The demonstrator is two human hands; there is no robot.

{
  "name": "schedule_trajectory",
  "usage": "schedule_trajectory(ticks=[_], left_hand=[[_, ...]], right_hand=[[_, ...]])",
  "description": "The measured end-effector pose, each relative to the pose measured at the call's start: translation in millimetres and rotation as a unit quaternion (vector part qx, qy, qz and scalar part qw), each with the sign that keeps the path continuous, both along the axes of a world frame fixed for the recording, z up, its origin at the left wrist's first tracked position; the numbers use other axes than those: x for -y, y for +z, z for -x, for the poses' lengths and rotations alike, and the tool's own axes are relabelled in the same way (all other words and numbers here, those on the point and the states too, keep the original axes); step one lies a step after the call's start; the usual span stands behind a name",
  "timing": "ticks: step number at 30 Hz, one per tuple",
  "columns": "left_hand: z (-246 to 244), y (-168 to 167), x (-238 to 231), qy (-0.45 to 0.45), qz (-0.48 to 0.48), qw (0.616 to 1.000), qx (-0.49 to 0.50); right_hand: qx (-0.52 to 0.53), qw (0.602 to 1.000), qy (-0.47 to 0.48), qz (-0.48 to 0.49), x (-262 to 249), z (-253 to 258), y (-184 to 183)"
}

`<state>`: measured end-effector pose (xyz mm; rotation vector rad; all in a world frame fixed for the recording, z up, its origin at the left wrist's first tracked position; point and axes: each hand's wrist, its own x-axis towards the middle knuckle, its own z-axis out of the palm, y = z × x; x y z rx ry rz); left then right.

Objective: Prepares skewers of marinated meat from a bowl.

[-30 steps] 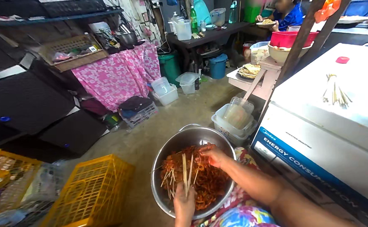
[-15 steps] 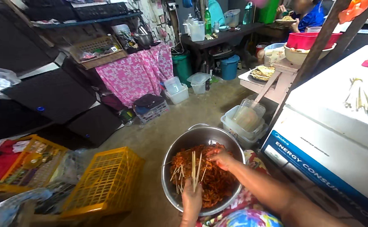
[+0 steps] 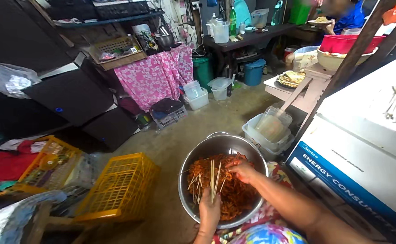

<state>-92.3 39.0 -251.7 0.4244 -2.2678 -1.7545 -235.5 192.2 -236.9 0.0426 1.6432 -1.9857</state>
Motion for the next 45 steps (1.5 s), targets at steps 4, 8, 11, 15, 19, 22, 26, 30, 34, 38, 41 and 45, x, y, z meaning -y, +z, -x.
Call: schedule_trajectory(ticks=[4, 8, 11, 15, 19, 22, 26, 30, 34, 38, 41, 45], left_hand=[[-0.2, 2.4, 0.0, 0.002, -0.012, 1.000, 0.004], [-0.2, 2.9, -0.1, 0.000, -0.015, 1.000, 0.005], [0.0, 2.6, 0.0, 0.000, -0.011, 1.000, 0.008], [-0.8, 2.6, -0.2, 0.000, -0.012, 1.000, 0.000], [-1.4, 1.3, -0.6, 0.003, -0.020, 1.000, -0.006], [-0.5, 1.5, -0.6, 0.003, -0.011, 1.000, -0.006], [-0.1, 0.1, 0.1, 0.021, -0.011, 1.000, -0.011], [-0.4, 2.8, 0.4, 0.098, -0.067, 0.991, -0.060], [0.6, 3.4, 1.0, 0.126, -0.088, 0.986, -0.066], [-1.5, 5.4, 1.0, 0.059, -0.070, 0.994, -0.065], [-4.7, 4.8, -0.1, -0.002, -0.028, 0.998, -0.055], [-6.5, 10.1, -2.3, -0.004, -0.022, 0.999, -0.027]], right_hand=[[0.028, 1.000, 0.010, -0.007, 2.1, -2.2, 2.3], [0.013, 0.999, 0.043, -0.022, -0.4, -2.6, 4.6], [0.030, 0.998, 0.043, 0.032, -0.1, -5.1, 5.7], [0.075, 0.995, 0.029, 0.064, 3.8, -8.0, 9.2], [0.103, 0.991, 0.037, 0.076, 7.5, -12.6, 8.6], [0.092, 0.993, 0.070, 0.039, 13.3, -19.5, 10.5], [0.056, 0.992, 0.107, 0.024, 14.9, -19.0, 4.3], [-0.163, 0.948, 0.198, -0.187, 1.6, -6.0, 1.4], [-0.144, 0.964, 0.111, -0.195, -5.0, 5.2, -1.8], [0.061, 0.988, -0.057, 0.128, -2.3, 10.8, 1.7], [0.090, 0.975, -0.092, 0.180, -2.8, 13.7, 0.0], [0.079, 0.983, -0.080, 0.144, -2.3, 13.6, 0.1]])
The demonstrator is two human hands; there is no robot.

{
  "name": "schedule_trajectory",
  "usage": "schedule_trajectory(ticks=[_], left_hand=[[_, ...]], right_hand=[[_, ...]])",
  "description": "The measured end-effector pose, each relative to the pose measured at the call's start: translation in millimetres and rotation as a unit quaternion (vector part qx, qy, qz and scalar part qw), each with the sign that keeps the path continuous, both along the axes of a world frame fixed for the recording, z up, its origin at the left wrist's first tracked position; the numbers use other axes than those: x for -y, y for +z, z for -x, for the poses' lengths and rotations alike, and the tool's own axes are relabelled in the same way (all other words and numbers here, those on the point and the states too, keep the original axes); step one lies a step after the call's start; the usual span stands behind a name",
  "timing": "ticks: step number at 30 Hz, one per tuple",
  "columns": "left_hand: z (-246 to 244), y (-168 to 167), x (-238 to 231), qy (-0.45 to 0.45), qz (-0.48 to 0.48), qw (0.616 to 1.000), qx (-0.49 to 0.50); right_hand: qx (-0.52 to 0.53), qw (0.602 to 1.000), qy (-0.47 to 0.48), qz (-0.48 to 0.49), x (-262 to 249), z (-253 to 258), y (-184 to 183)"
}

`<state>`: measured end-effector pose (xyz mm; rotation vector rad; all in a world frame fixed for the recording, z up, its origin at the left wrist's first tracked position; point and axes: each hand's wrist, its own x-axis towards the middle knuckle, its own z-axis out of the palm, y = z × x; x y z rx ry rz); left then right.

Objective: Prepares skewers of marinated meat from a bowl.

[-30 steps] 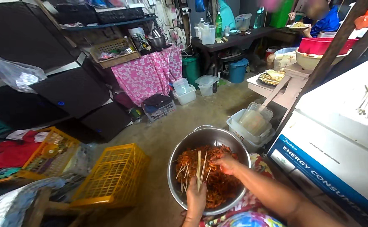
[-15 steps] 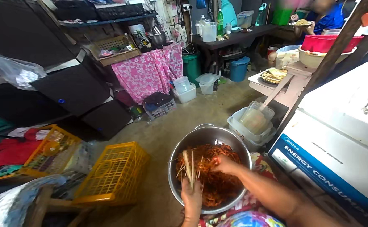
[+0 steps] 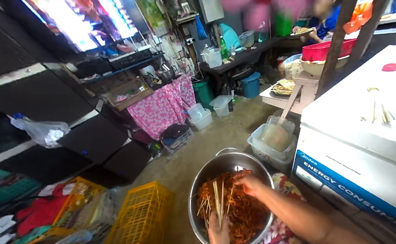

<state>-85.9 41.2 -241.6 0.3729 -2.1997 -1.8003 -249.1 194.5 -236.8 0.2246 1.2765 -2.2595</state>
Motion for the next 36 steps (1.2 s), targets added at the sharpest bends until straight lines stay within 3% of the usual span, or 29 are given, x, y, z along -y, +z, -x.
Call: schedule_trajectory(ticks=[4, 8, 13, 30, 36], left_hand=[[-1.0, 4.2, -5.0, -0.010, 0.014, 1.000, 0.009], [-2.1, 9.0, -11.7, -0.013, 0.016, 1.000, -0.006], [-1.2, 6.1, -13.2, -0.007, 0.041, 0.999, -0.001], [0.9, -9.0, -3.5, 0.015, 0.052, 0.998, 0.011], [1.3, -4.6, -1.4, 0.008, 0.040, 0.999, 0.036]], right_hand=[[-0.024, 0.999, 0.031, -0.030, -0.9, -3.1, 6.1], [0.000, 1.000, -0.006, 0.009, -5.0, -3.4, 10.8], [-0.054, 0.987, 0.058, -0.138, -6.6, -4.3, 10.1], [-0.118, 0.968, 0.136, -0.173, -5.2, -8.9, 9.8], [-0.192, 0.950, 0.164, -0.185, -6.0, -9.9, 10.3]])
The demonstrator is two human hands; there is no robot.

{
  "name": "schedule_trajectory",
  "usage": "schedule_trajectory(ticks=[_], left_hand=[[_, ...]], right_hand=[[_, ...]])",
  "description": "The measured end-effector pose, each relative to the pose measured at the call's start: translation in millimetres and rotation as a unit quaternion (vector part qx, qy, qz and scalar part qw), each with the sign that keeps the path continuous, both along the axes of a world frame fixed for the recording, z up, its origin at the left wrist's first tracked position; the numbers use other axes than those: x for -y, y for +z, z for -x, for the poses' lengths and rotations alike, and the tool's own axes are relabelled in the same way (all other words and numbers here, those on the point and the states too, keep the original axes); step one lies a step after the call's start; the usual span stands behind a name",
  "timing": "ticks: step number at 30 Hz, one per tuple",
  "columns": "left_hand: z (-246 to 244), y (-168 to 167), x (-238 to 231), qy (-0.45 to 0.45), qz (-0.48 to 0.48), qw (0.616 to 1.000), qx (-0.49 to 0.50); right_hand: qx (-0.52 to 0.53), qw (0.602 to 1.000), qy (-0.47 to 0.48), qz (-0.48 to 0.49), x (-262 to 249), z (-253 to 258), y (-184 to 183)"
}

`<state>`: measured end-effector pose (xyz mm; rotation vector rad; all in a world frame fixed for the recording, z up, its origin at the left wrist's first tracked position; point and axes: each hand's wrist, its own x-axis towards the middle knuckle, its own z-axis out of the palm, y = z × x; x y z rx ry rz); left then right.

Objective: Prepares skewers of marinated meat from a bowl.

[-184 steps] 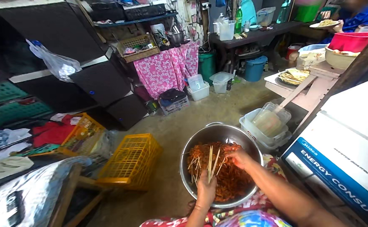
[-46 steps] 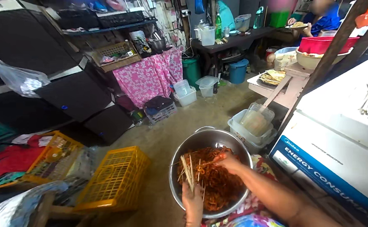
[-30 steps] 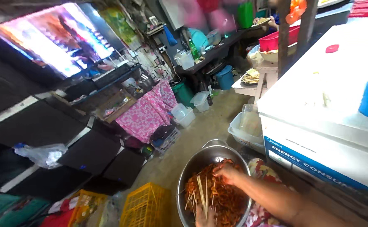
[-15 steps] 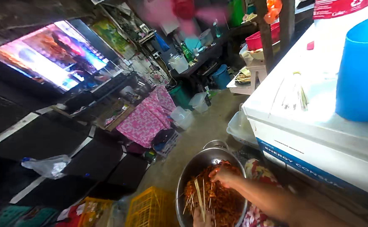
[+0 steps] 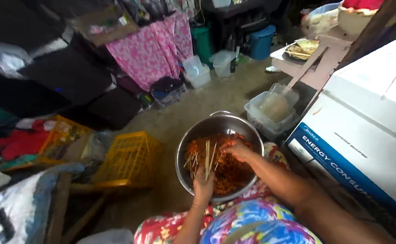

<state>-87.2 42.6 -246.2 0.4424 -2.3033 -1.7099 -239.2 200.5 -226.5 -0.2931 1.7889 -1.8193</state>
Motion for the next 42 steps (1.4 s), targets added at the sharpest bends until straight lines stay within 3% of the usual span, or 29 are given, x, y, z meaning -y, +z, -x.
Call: schedule_trajectory(ticks=[12, 14, 17, 19, 21, 24, 26, 29, 35, 37, 42], left_hand=[[1.9, 1.4, 1.0, 0.024, -0.046, 0.999, -0.015], [2.7, -0.2, 2.1, 0.053, -0.065, 0.996, -0.032], [2.7, -0.6, 3.7, 0.083, -0.095, 0.990, -0.062], [2.3, 0.6, 3.0, 0.092, -0.103, 0.988, -0.073], [2.8, 1.4, 2.7, 0.101, -0.104, 0.987, -0.076], [2.9, -0.4, 4.3, 0.105, -0.105, 0.986, -0.078], [2.6, -0.5, 4.8, 0.098, -0.108, 0.986, -0.075], [2.7, -0.2, 4.1, 0.084, -0.094, 0.990, -0.063], [3.5, -1.0, 2.1, 0.060, -0.028, 0.998, -0.013], [4.4, -1.1, 2.1, 0.062, -0.026, 0.998, -0.013], [3.5, -0.2, 2.6, 0.031, -0.059, 0.997, -0.040]], right_hand=[[-0.057, 0.996, 0.061, 0.008, 8.9, -7.7, -11.6], [-0.113, 0.982, 0.107, -0.106, 5.6, -2.3, -11.9], [-0.165, 0.915, 0.165, -0.330, 5.8, 4.8, -11.4], [-0.163, 0.903, 0.142, -0.371, 6.4, 6.6, -10.2], [-0.156, 0.929, 0.082, -0.326, 5.0, 7.1, -8.3], [-0.059, 0.996, 0.004, -0.062, 2.7, 1.3, -8.1], [0.045, 0.997, 0.012, 0.070, 0.2, -2.1, -2.9], [0.050, 0.995, 0.055, 0.060, 1.7, -4.9, -5.5], [-0.113, 0.988, 0.058, -0.085, 20.8, -20.1, -11.1], [-0.085, 0.992, 0.061, -0.076, 21.5, -20.0, -10.5], [0.070, 0.993, 0.084, 0.055, 16.2, -15.7, -9.4]])
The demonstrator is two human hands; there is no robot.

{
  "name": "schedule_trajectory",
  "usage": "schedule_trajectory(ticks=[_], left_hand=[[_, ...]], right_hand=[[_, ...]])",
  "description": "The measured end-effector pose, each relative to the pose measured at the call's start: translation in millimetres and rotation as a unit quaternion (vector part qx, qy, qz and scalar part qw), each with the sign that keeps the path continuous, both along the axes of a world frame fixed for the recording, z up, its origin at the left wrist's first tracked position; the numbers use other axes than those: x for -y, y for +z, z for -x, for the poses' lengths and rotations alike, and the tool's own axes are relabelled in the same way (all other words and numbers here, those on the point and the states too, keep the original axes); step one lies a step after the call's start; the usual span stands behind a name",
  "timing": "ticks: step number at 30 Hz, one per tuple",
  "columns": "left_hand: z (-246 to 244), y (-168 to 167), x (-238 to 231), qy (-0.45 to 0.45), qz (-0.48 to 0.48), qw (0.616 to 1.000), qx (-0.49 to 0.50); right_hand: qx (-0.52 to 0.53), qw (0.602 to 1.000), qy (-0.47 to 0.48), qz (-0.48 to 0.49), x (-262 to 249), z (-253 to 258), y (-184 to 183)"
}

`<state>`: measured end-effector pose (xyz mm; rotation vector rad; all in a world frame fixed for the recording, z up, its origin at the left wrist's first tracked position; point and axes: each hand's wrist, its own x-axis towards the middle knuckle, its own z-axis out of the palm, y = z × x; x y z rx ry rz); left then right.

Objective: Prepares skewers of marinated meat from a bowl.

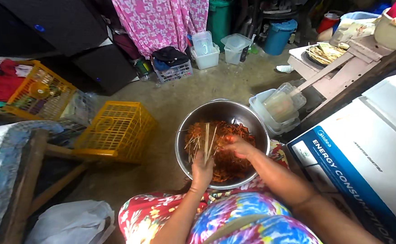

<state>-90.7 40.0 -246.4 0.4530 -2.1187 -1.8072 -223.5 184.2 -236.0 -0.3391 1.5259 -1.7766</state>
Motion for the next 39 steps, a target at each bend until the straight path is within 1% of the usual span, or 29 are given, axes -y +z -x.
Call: schedule_trajectory(ticks=[2, 3, 5, 7, 8, 9, 11, 17, 24, 34, 36, 39], left_hand=[[-0.2, 0.2, 0.7, -0.004, -0.001, 1.000, 0.002], [-0.1, 0.0, 0.9, -0.001, -0.001, 1.000, 0.005], [0.1, 0.0, 0.8, 0.013, 0.006, 1.000, 0.017], [0.7, 1.1, 0.2, 0.027, 0.021, 0.999, 0.032], [0.8, 1.8, -0.3, 0.028, 0.030, 0.998, 0.039], [0.9, 2.3, -1.0, 0.030, 0.038, 0.998, 0.044], [1.2, 3.0, -2.5, 0.029, 0.056, 0.997, 0.048], [1.3, 4.1, -2.1, 0.018, 0.070, 0.996, 0.060], [1.5, 4.7, -0.5, 0.010, 0.089, 0.992, 0.088], [1.5, 4.7, -0.4, -0.011, 0.128, 0.986, 0.109], [2.2, 4.6, -0.3, -0.008, 0.128, 0.985, 0.114], [2.6, 5.5, 0.2, 0.001, 0.114, 0.987, 0.116]], right_hand=[[0.012, 1.000, 0.005, 0.010, -1.2, 0.4, 1.3], [-0.001, 1.000, -0.009, 0.007, -0.5, -0.3, 1.3], [-0.086, 0.995, -0.039, -0.032, 1.0, -1.2, -1.9], [-0.220, 0.969, -0.051, -0.097, 1.2, -0.9, -6.9], [-0.273, 0.954, -0.055, -0.114, 1.3, -2.2, -8.1], [-0.309, 0.941, -0.055, -0.123, 1.5, -3.8, -8.6], [-0.346, 0.928, -0.044, -0.127, 2.8, -6.2, -9.8], [-0.398, 0.908, -0.041, -0.126, 6.0, -8.0, -16.5], [-0.428, 0.887, -0.027, -0.174, 7.0, -15.7, -10.2], [-0.470, 0.860, -0.025, -0.196, 14.7, -17.2, -12.6], [-0.475, 0.860, -0.024, -0.186, 15.9, -17.1, -12.9], [-0.454, 0.874, -0.018, -0.171, 15.3, -17.3, -8.5]])
